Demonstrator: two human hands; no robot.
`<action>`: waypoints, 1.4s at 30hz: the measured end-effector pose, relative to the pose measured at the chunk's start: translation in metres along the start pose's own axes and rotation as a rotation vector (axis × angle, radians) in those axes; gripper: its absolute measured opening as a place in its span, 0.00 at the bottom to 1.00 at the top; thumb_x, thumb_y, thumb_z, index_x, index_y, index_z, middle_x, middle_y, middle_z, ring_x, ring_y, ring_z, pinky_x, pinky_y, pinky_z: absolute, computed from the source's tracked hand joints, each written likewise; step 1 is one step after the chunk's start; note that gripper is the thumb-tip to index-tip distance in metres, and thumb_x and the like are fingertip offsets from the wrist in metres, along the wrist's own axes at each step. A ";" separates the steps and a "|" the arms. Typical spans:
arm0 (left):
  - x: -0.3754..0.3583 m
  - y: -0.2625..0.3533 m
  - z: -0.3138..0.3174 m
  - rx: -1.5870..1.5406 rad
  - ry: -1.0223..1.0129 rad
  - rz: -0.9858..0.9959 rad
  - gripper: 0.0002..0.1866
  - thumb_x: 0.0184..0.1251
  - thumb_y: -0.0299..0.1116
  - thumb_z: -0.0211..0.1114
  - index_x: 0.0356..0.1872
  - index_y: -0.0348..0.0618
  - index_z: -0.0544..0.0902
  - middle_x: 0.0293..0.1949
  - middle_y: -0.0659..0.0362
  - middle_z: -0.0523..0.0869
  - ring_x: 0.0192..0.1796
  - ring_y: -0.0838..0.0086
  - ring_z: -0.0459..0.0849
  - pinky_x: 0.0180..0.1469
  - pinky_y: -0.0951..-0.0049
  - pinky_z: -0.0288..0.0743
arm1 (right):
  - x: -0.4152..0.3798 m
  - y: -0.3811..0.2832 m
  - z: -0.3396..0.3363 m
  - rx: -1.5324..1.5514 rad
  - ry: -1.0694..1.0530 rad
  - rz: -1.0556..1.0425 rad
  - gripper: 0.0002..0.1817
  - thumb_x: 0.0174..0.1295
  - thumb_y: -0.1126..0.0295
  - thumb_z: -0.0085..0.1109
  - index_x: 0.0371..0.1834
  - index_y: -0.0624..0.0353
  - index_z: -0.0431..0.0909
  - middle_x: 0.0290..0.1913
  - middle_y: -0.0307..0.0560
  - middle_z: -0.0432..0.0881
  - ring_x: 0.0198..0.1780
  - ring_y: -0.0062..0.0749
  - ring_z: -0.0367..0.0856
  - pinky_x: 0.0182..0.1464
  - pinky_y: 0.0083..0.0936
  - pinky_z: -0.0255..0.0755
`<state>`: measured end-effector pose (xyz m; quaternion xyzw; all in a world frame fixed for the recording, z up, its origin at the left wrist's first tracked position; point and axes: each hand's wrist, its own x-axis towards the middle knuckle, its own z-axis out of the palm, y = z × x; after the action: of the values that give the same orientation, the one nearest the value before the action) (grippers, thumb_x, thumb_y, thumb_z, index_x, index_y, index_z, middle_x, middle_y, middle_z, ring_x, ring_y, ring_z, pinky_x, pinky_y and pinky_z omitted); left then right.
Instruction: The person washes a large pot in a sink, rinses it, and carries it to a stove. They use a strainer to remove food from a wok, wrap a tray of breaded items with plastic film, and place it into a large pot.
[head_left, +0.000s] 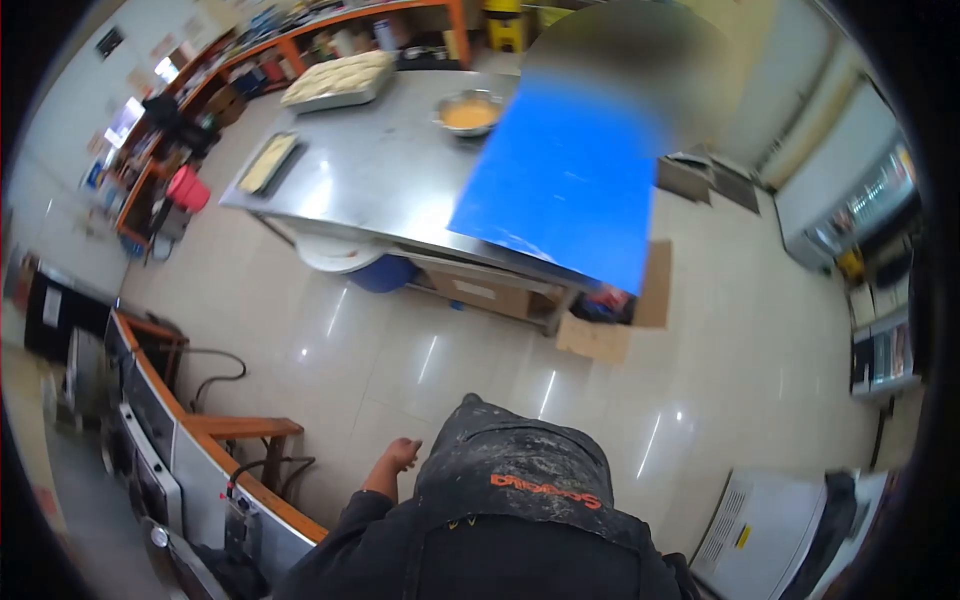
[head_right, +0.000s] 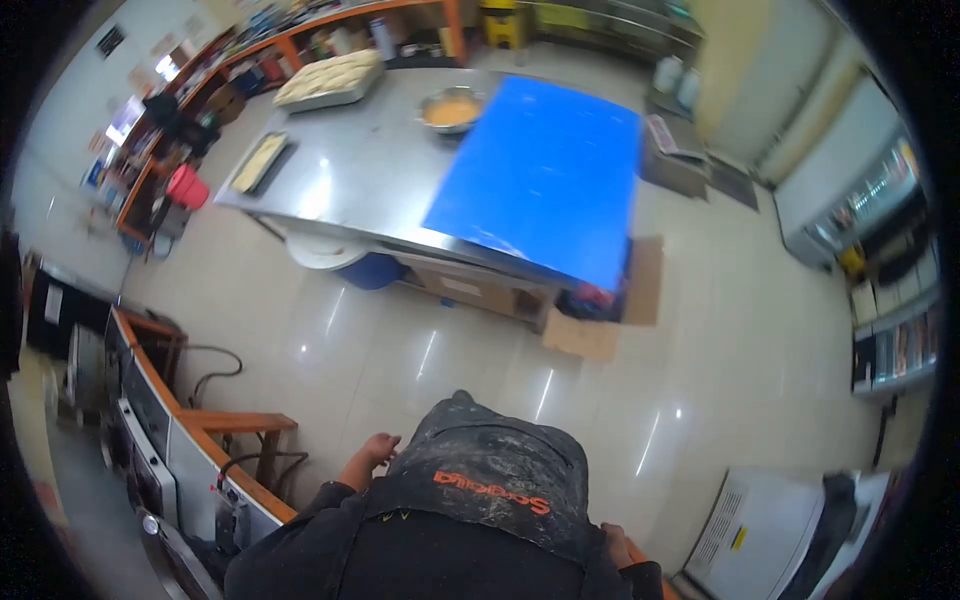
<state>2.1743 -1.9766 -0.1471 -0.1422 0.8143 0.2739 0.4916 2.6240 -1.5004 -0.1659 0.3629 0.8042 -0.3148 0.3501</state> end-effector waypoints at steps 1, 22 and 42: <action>0.004 -0.024 -0.016 -0.102 0.044 -0.072 0.27 0.70 0.53 0.57 0.47 0.34 0.81 0.36 0.48 0.87 0.32 0.62 0.87 0.30 0.61 0.81 | 0.017 -0.017 -0.016 -0.164 -0.022 -0.073 0.19 0.64 0.57 0.57 0.44 0.65 0.80 0.39 0.58 0.85 0.42 0.48 0.85 0.45 0.41 0.77; -0.034 -0.150 -0.079 -0.748 0.174 -0.328 0.25 0.72 0.51 0.55 0.50 0.35 0.79 0.39 0.50 0.86 0.37 0.58 0.87 0.37 0.57 0.79 | 0.217 -0.984 -0.137 0.373 -0.540 -0.809 0.16 0.71 0.55 0.55 0.48 0.57 0.78 0.37 0.42 0.83 0.34 0.27 0.82 0.35 0.22 0.74; 0.053 -0.204 -0.323 -1.402 0.475 -0.617 0.17 0.75 0.48 0.55 0.37 0.42 0.76 0.29 0.56 0.80 0.29 0.64 0.80 0.30 0.61 0.73 | 0.353 -1.461 -0.073 0.943 -0.350 -0.582 0.11 0.70 0.65 0.56 0.50 0.57 0.73 0.46 0.45 0.80 0.47 0.36 0.82 0.49 0.32 0.79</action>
<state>2.0175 -2.3287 -0.1379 -0.6913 0.4592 0.5359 0.1549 1.2514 -2.1034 -0.0358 0.1863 0.5738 -0.7776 0.1774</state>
